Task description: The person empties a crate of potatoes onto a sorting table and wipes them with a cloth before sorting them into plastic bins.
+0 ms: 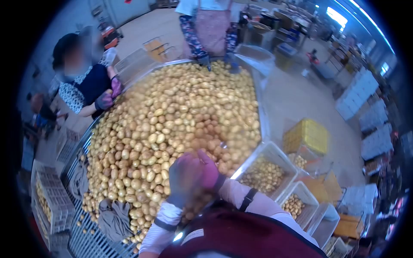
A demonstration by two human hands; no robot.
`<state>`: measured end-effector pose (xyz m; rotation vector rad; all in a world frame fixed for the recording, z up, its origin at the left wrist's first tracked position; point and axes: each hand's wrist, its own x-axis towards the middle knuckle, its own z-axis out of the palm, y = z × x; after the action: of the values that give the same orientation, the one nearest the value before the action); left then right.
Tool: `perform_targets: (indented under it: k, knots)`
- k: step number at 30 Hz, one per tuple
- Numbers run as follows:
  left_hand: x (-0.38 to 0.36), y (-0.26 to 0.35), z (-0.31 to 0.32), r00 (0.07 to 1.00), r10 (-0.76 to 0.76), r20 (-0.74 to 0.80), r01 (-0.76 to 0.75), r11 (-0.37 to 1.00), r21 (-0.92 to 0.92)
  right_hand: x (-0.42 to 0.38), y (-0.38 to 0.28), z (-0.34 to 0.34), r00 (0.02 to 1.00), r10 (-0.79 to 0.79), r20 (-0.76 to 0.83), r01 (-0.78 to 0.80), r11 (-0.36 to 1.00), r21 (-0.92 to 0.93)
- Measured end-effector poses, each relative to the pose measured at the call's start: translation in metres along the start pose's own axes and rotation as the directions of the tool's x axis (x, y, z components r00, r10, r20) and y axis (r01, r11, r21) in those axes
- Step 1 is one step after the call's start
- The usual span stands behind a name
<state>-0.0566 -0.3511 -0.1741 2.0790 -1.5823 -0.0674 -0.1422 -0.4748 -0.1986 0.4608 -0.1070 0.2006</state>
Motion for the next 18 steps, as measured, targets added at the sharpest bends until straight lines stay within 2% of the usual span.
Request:
perform_targets:
  k: [2, 3, 4, 7, 8, 9, 10, 13, 14, 15, 17, 18]
  knots:
    - [0.0, 0.019, 0.013, 0.994, 0.054, 0.094, -0.055, 0.998, 0.004, -0.027, 0.009, 0.008, 0.983, -0.184, -0.026, 0.164, 0.926, -0.34]
    - [0.001, 0.029, 0.019, 0.988, 0.084, 0.128, -0.083, 0.996, -0.015, -0.04, 0.015, 0.015, 0.961, -0.273, -0.039, 0.218, 0.839, -0.499]
    - [0.003, 0.037, 0.021, 0.983, 0.122, 0.139, -0.113, 0.991, -0.071, -0.058, 0.024, 0.026, 0.912, -0.406, -0.054, 0.255, 0.667, -0.7]
    - [0.01, 0.069, 0.019, 0.984, 0.169, 0.057, -0.151, 0.957, -0.247, -0.099, 0.024, 0.022, 0.738, -0.675, -0.027, 0.263, 0.324, -0.909]
    - [0.012, 0.079, 0.021, 0.985, 0.174, 0.013, -0.161, 0.937, -0.311, -0.116, 0.027, 0.026, 0.665, -0.747, -0.011, 0.229, 0.218, -0.949]
    - [0.013, 0.086, 0.027, 0.978, 0.206, -0.004, -0.194, 0.914, -0.357, -0.141, 0.004, 0.003, 0.756, -0.655, -0.001, 0.381, 0.441, -0.812]
    - [0.016, 0.093, 0.035, 0.97, 0.241, -0.022, -0.229, 0.884, -0.407, -0.166, -0.018, -0.021, 0.834, -0.551, 0.01, 0.442, 0.658, -0.609]
    - [0.02, 0.107, 0.058, 0.94, 0.324, -0.106, -0.332, 0.806, -0.49, -0.212, 0.023, 0.015, 0.564, -0.818, -0.116, 0.583, 0.494, -0.646]
    - [0.018, 0.105, 0.063, 0.933, 0.333, -0.137, -0.355, 0.79, -0.5, -0.234, 0.03, 0.03, 0.583, -0.805, -0.11, 0.611, 0.524, -0.593]
    - [0.016, 0.098, 0.066, 0.947, 0.311, -0.087, -0.313, 0.818, -0.483, -0.274, 0.022, 0.003, 0.434, -0.9, 0.049, 0.151, 0.019, -0.988]
    - [0.007, 0.076, 0.067, 0.975, 0.222, -0.007, -0.206, 0.891, -0.404, -0.347, 0.026, -0.028, 0.344, -0.917, 0.203, 0.178, -0.148, -0.973]
    - [-0.001, 0.066, 0.067, 0.997, 0.076, 0.02, -0.047, 0.785, -0.617, -0.377, 0.036, -0.029, 0.304, -0.941, 0.147, 0.482, 0.019, -0.876]
